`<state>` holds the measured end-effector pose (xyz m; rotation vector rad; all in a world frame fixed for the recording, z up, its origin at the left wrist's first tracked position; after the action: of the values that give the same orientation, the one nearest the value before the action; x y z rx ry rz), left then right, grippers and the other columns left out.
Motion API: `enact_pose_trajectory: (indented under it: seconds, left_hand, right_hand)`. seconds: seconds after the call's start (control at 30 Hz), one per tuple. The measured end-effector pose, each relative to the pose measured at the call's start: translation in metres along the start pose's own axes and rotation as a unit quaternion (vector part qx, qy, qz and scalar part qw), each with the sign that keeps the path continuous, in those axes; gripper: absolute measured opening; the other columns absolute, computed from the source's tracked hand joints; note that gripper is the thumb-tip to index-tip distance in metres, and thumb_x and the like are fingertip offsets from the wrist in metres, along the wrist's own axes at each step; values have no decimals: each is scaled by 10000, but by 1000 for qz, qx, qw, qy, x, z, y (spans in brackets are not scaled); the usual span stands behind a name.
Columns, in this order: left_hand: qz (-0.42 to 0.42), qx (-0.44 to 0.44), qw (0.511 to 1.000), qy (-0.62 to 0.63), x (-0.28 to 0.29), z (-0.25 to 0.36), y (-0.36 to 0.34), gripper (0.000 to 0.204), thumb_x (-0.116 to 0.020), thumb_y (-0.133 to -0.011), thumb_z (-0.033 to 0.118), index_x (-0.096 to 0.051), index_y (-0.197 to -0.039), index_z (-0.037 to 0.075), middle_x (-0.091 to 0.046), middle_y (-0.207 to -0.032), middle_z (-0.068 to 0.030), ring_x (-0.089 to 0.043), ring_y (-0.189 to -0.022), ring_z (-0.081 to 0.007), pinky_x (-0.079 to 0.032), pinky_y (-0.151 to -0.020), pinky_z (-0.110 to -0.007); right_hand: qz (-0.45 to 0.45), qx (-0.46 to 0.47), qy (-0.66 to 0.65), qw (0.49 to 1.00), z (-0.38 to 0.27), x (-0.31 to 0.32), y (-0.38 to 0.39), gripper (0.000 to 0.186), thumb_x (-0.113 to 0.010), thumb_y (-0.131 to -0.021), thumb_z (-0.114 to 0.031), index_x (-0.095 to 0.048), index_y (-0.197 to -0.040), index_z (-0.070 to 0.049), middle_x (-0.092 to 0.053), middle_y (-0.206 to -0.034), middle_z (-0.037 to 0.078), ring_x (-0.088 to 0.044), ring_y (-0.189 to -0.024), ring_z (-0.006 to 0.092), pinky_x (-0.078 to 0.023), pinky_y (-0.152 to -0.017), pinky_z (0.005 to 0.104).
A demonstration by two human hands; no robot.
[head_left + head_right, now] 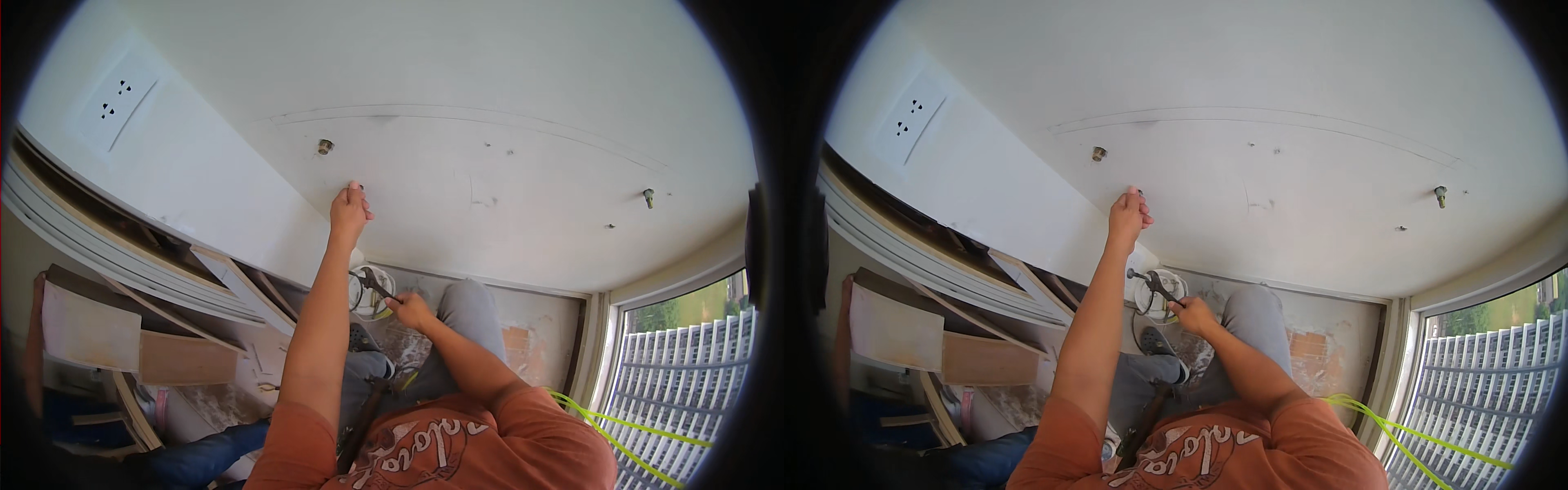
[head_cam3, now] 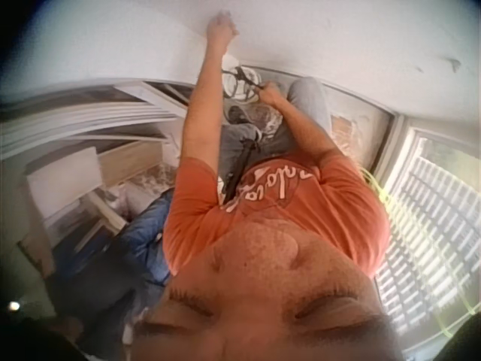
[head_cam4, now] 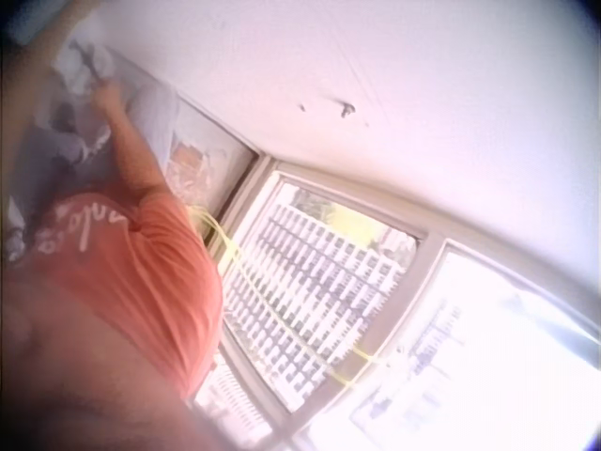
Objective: The person sits on the floor and installs metal fixtures into the ceiling using a wrench, hammer, and screwdriver. They tighten bolts and secure the fixtures in place while another person stands nearby holding a wooden board.
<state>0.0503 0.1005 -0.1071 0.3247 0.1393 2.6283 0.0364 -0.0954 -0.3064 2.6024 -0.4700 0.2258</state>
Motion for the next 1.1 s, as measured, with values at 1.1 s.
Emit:
enact_pose_trajectory:
  seconds: [1.1]
  left_hand:
    - [51,48,989,132,12,-15,-1,359,-488,-987,366,-567,-926,21,-540,-731,-24,-517,-587,-124,-446,-567,-262]
  right_hand:
    - [-1,42,15,999,-32,0,15,481,-609,-879,-466,-674,-834,9,-623,-700,215,-616,-678,327,-467,-676,427]
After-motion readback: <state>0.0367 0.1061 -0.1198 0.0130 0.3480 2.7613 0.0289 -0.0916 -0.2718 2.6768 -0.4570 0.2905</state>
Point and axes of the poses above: each hand's wrist, its own y-axis away from the middle knuckle, its own x-axis out of the back of the hand, z = x × y, the point moved 10 cm from there along -y, towards the middle knuckle
